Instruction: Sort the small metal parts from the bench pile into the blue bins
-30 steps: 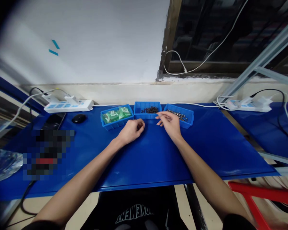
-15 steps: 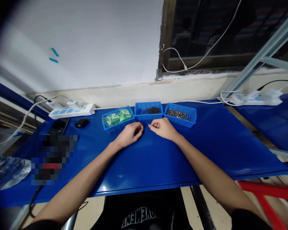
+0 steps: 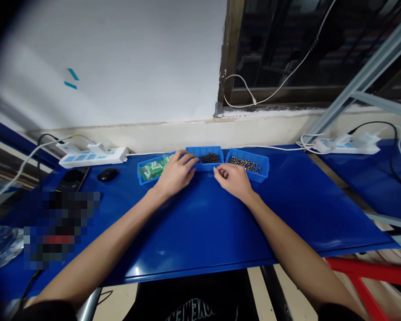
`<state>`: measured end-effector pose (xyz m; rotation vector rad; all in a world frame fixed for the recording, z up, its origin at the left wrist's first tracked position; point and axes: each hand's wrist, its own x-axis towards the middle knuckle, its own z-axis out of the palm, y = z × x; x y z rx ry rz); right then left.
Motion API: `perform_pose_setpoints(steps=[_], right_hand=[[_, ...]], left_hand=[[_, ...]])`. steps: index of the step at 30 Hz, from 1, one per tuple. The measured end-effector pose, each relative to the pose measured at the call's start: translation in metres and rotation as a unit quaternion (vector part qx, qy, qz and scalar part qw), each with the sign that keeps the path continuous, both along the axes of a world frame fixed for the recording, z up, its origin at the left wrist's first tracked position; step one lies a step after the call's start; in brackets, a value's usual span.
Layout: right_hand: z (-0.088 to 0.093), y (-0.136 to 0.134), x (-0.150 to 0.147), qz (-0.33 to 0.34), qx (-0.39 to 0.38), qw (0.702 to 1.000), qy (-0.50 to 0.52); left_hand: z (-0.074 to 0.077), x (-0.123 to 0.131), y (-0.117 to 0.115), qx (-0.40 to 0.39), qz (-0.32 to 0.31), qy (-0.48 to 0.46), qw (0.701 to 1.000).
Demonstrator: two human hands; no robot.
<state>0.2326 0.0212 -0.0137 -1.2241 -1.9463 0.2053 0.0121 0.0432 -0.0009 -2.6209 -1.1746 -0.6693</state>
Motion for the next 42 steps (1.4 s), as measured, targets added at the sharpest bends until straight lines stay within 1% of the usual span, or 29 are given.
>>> perform_pose_setpoints(steps=[3,5,9,12,15,18,22,24,26,28,32,34,36,39,42], right_hand=[[0.002,0.001,0.002,-0.047,0.0,0.998,0.051],[0.002,0.001,0.002,-0.061,-0.018,0.995,0.074],[-0.002,0.003,0.002,-0.081,-0.054,0.989,0.107],[-0.002,0.003,0.002,-0.094,-0.066,0.985,0.126],[0.001,0.004,0.005,-0.096,-0.087,0.982,0.137],[0.008,0.003,0.011,-0.066,-0.127,0.983,0.117],[0.015,0.002,0.02,0.004,-0.203,0.975,0.086],[0.016,0.002,0.024,0.035,-0.218,0.973,0.07],[0.014,0.002,0.027,0.058,-0.214,0.974,0.053],[0.012,0.004,0.029,0.072,-0.192,0.978,0.034],[0.011,0.008,0.034,0.075,-0.117,0.99,-0.02],[0.013,0.008,0.035,0.08,-0.097,0.991,-0.037],[0.017,0.007,0.036,0.095,-0.1,0.99,-0.041],[0.025,0.003,0.036,0.115,-0.136,0.984,-0.028],[0.03,0.0,0.037,0.115,-0.165,0.979,-0.019]], left_hand=[[0.0,0.005,0.012,-0.009,0.008,0.067,0.998],[-0.005,0.005,0.014,-0.007,0.007,0.074,0.997],[-0.015,0.0,0.009,0.032,0.003,0.058,0.998],[-0.02,-0.003,0.004,0.056,-0.018,0.061,0.996],[-0.025,-0.004,-0.002,0.072,-0.041,0.068,0.994],[-0.029,-0.003,-0.008,0.09,-0.059,0.075,0.991],[-0.035,-0.001,-0.012,0.11,-0.078,0.058,0.989],[-0.038,0.001,-0.012,0.114,-0.087,0.043,0.989],[-0.039,0.002,-0.013,0.116,-0.097,0.023,0.988],[-0.04,0.003,-0.015,0.112,-0.104,0.004,0.988],[-0.04,0.006,-0.018,0.076,-0.08,0.001,0.994],[-0.039,0.007,-0.02,0.045,-0.07,0.016,0.996],[-0.036,0.008,-0.022,0.01,-0.065,0.031,0.997],[-0.032,0.01,-0.026,-0.039,-0.057,0.053,0.996],[-0.027,0.014,-0.03,-0.063,-0.057,0.079,0.993]])
